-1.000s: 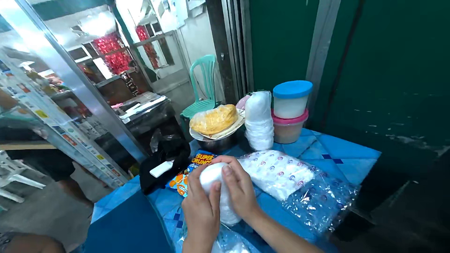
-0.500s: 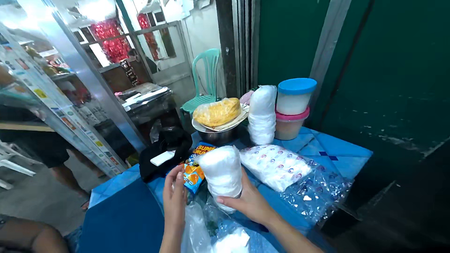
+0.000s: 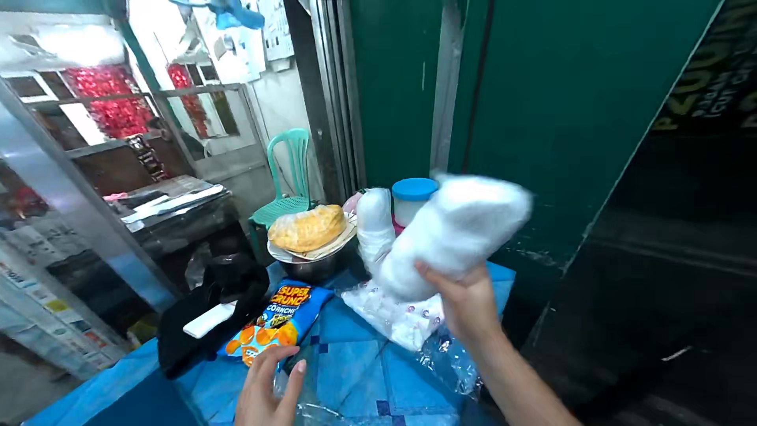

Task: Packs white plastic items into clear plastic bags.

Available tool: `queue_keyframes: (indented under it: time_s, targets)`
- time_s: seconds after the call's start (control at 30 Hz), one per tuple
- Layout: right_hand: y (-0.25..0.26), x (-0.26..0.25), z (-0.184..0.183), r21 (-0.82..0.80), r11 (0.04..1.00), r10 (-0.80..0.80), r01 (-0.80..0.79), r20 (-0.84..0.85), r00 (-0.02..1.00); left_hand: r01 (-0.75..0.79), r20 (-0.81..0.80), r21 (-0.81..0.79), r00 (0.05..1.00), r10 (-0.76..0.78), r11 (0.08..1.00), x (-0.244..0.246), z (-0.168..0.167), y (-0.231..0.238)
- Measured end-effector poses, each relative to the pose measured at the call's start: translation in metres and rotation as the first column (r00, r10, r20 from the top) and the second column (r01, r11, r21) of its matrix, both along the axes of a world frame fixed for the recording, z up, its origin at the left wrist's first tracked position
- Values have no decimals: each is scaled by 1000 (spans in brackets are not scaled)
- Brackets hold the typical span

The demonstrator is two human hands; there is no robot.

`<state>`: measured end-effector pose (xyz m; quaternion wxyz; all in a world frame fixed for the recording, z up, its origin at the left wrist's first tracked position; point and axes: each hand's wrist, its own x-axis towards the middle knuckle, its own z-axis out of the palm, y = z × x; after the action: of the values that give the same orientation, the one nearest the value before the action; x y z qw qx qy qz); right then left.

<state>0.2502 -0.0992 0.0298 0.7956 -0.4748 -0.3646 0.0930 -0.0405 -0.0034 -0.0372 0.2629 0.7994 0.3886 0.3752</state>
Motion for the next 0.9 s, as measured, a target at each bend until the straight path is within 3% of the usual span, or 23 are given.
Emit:
queue_keyframes:
  time_s: [0.13,0.27,0.4,0.6,0.9]
  targets:
    - [11,72,6,-30,991,-130,130,-20,991,-29,-30,43,999,30,999,4,3,-4]
    - [36,137,-45,-241,938,-254,249,8,967,-26,-63,90,998,32,996,6,-1,-4]
    - [50,167,-81,-408,841,-342,355,107,933,-17,-53,106,998,23,994,3,-5,1]
    - [51,171,-99,-447,809,-306,380,232,923,-7,-7,98,1000,8,995,4,-12,8]
    - [43,182,-97,-568,775,-138,276,274,952,-22,59,86,998,17,996,6,-7,3]
